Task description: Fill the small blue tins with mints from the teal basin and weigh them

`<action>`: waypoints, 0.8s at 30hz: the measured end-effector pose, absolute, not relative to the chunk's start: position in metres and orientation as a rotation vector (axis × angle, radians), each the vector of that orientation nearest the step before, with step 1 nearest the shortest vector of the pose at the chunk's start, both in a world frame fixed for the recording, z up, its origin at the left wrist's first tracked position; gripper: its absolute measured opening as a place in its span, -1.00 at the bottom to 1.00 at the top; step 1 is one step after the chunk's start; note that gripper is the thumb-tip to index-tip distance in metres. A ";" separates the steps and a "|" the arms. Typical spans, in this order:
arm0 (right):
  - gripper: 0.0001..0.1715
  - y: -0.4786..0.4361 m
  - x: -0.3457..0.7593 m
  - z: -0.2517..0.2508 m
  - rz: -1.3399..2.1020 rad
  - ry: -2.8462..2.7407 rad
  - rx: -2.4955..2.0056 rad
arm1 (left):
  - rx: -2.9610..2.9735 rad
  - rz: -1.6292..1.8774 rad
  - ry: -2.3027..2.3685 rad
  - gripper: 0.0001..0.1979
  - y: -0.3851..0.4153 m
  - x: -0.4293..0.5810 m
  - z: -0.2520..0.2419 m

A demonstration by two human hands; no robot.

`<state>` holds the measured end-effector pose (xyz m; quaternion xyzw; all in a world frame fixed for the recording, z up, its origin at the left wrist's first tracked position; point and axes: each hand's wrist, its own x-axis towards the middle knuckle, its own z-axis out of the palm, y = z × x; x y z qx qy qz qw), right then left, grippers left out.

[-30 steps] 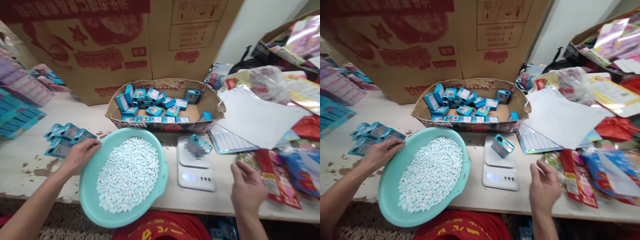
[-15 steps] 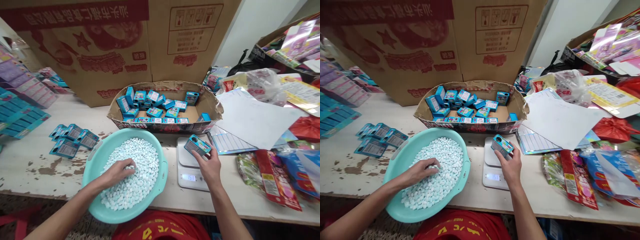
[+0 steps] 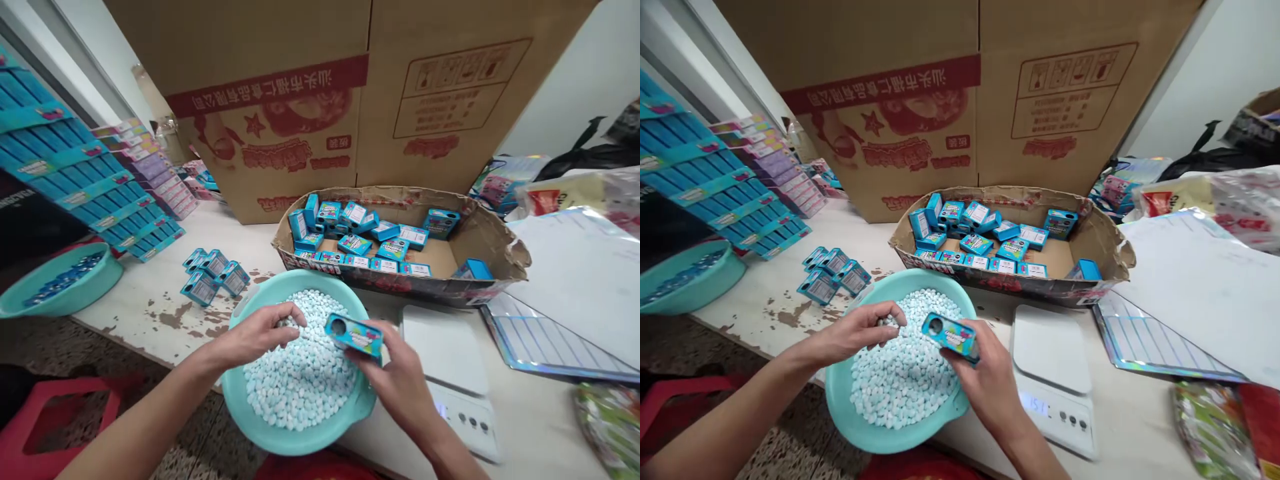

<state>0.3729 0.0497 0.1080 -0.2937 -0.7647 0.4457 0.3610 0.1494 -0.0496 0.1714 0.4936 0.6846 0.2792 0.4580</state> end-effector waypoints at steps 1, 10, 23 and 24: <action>-0.74 0.045 0.366 0.106 1.158 -2.017 -0.717 | 1.336 0.640 1.718 -0.83 -0.047 0.151 0.180; -0.73 0.036 0.342 0.094 1.205 -2.126 -0.665 | 1.843 0.426 1.704 -0.74 -0.036 0.161 0.182; -0.74 0.043 0.344 0.098 1.384 -1.999 -0.755 | 1.699 0.581 2.050 -0.71 -0.056 0.138 0.154; -0.74 0.043 0.344 0.098 1.390 -1.977 -0.761 | 1.716 0.585 2.059 -0.59 -0.059 0.138 0.149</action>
